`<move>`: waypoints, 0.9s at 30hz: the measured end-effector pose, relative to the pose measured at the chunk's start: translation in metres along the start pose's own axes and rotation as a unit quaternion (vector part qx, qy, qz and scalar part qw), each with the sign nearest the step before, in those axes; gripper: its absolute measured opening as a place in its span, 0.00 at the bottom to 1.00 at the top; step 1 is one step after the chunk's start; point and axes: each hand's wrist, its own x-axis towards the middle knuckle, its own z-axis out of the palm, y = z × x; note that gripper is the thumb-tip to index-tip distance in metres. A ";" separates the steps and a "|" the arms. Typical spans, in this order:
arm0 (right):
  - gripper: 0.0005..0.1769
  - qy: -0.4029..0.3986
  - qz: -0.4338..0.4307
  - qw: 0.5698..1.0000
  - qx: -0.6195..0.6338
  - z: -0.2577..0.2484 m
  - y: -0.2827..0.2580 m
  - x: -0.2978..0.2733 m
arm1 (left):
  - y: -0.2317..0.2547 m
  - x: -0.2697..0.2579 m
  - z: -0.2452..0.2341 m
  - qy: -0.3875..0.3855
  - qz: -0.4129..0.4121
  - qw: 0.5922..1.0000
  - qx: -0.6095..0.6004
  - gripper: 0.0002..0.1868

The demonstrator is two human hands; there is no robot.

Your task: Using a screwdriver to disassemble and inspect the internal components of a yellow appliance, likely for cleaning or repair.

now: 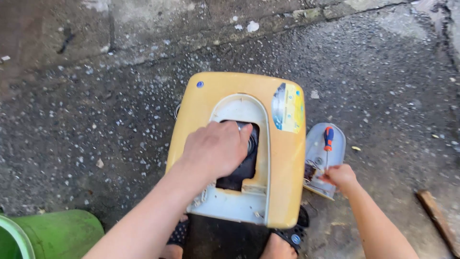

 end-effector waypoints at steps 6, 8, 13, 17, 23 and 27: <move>0.19 -0.086 -0.138 0.947 0.277 -0.054 -0.115 -0.146 | -0.012 -0.001 0.000 0.038 0.008 0.999 -0.008 0.34; 0.18 -0.100 -0.211 0.933 0.272 -0.064 -0.153 -0.197 | -0.013 -0.002 0.005 0.051 0.013 0.999 0.006 0.32; 0.13 -0.187 -0.434 0.826 0.308 -0.047 -0.242 -0.314 | -0.017 0.005 0.012 0.133 0.066 0.987 -0.058 0.20; 0.13 -0.222 -0.493 0.795 0.275 0.002 -0.267 -0.375 | -0.032 0.012 0.028 0.173 0.111 0.971 -0.124 0.16; 0.12 -0.223 -0.492 0.804 0.247 0.038 -0.280 -0.396 | -0.052 0.019 0.033 0.227 0.155 0.929 -0.246 0.11; 0.14 -0.189 -0.502 0.827 0.168 0.045 -0.278 -0.382 | -0.059 0.032 0.044 0.212 0.148 0.933 -0.250 0.10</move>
